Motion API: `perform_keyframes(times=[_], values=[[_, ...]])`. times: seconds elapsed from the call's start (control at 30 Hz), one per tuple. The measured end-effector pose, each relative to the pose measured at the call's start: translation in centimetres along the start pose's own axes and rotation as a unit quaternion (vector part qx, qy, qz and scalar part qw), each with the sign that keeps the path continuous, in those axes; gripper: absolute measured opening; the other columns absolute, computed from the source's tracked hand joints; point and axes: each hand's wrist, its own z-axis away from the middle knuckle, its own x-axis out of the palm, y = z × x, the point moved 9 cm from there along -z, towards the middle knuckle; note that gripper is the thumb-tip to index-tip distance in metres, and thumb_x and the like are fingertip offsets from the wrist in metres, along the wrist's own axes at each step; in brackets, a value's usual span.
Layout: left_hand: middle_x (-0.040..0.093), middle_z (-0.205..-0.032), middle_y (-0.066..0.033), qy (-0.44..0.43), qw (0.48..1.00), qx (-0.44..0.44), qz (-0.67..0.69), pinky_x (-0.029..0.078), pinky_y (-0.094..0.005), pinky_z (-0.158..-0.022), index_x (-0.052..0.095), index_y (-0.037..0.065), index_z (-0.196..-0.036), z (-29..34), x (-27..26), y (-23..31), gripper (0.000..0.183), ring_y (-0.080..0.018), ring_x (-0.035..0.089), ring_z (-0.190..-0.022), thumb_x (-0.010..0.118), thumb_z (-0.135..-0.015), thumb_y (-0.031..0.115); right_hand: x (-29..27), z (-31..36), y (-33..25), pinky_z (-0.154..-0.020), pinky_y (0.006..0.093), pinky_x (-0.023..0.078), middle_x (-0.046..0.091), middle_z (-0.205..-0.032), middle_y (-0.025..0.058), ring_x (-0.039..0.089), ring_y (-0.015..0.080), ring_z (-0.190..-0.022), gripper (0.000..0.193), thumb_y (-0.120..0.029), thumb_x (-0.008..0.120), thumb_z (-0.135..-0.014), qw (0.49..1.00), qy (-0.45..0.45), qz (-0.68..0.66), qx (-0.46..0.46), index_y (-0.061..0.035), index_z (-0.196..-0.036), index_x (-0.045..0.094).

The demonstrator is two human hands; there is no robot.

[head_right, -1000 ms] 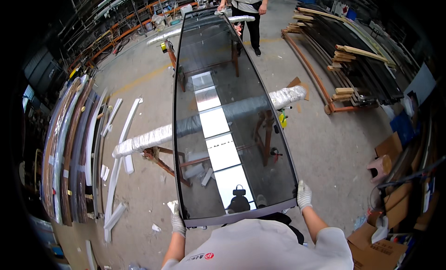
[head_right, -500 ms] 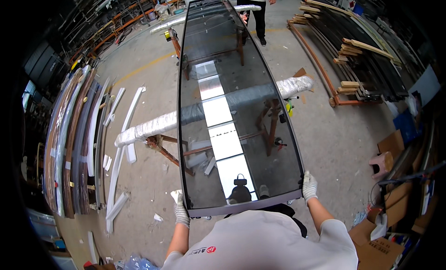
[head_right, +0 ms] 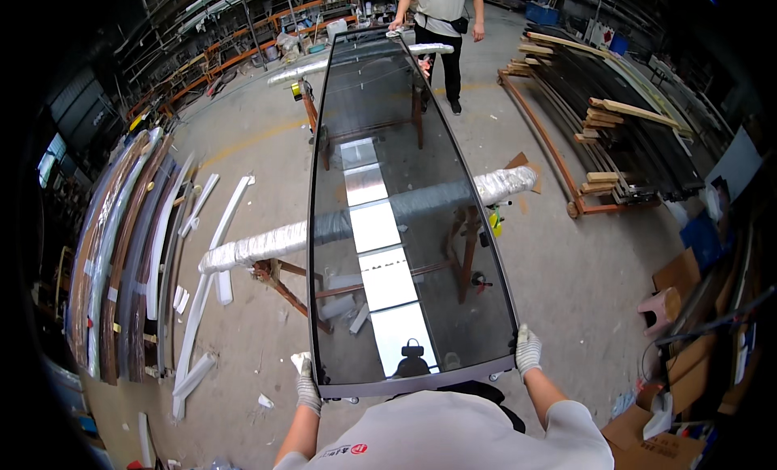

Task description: The person wipes down a large glass panel with a cloth, applies adhesive from a bottle, and uses a blade to trim a seal around the edges of the frame.

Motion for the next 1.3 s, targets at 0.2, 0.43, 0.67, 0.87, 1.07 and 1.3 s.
perform_keyframes(times=[0.2, 0.43, 0.67, 0.87, 1.07, 1.3], values=[[0.053, -0.071, 0.0003, -0.005, 1.000, -0.004, -0.014, 0.042, -0.0270, -0.046, 0.055, 0.013, -0.099, 0.0, 0.1, 0.0, 0.038, -0.0128, 0.050, -0.054, 0.065, -0.081, 0.046, 0.2, -0.9, 1.2, -0.048, 0.0282, 0.040, 0.057, -0.062, 0.0046, 0.047, 0.0108, -0.050, 0.051, -0.051, 0.053, -0.088, 0.998, -0.019, 0.050, -0.015, -0.0002, -0.089, 0.062], [0.052, -0.067, -0.0001, -0.008, 1.000, 0.010, -0.006, 0.041, -0.0273, -0.045, 0.054, 0.014, -0.096, -0.5, -0.2, -0.1, 0.036, -0.0135, 0.048, -0.050, 0.065, -0.081, 0.045, 0.0, -0.9, 0.2, -0.064, 0.0357, 0.047, 0.063, -0.069, 0.0139, 0.059, 0.0228, -0.064, 0.052, -0.048, 0.057, -0.085, 0.985, 0.009, 0.172, -0.030, 0.0023, -0.098, 0.064], [0.052, -0.068, -0.0004, -0.002, 1.000, 0.007, -0.007, 0.041, -0.0276, -0.045, 0.055, 0.013, -0.093, 0.5, 0.5, 0.7, 0.036, -0.0137, 0.048, -0.050, 0.064, -0.081, 0.046, 0.0, -0.6, 0.1, -0.062, 0.0354, 0.047, 0.062, -0.065, 0.0116, 0.058, 0.0219, -0.061, 0.051, -0.049, 0.055, -0.086, 0.987, -0.001, 0.162, -0.017, -0.0002, -0.094, 0.065], [0.054, -0.068, -0.0036, -0.036, 0.998, -0.041, 0.017, 0.044, -0.0302, -0.046, 0.056, 0.012, -0.092, 0.4, 0.9, 0.0, 0.035, -0.0176, 0.051, -0.053, 0.061, -0.083, 0.045, 0.7, 0.1, -0.4, -0.053, 0.0340, 0.047, 0.061, -0.061, 0.0109, 0.058, 0.0198, -0.053, 0.058, -0.057, 0.054, -0.084, 0.989, -0.061, 0.119, 0.062, -0.0005, -0.078, 0.063], [0.058, -0.080, -0.0078, -0.138, 0.974, -0.143, 0.106, 0.050, -0.0380, -0.059, 0.055, 0.011, -0.096, -0.7, 1.4, -2.1, 0.032, -0.0244, 0.057, -0.066, 0.058, -0.085, 0.041, 1.1, 0.3, -0.5, -0.050, 0.0333, 0.045, 0.061, -0.059, 0.0105, 0.057, 0.0202, -0.049, 0.063, -0.063, 0.051, -0.082, 0.987, -0.096, 0.108, 0.076, -0.0007, -0.076, 0.063], [0.060, -0.073, -0.0070, -0.100, 0.971, -0.122, 0.180, 0.050, -0.0401, -0.058, 0.058, 0.011, -0.090, 1.3, 3.9, -0.4, 0.030, -0.0243, 0.057, -0.063, 0.059, -0.082, 0.040, 1.7, -0.7, 1.9, -0.045, 0.0363, 0.045, 0.060, -0.061, 0.0134, 0.058, 0.0258, -0.047, 0.065, -0.066, 0.056, -0.077, 0.980, -0.130, 0.023, 0.148, -0.0010, -0.072, 0.060]])
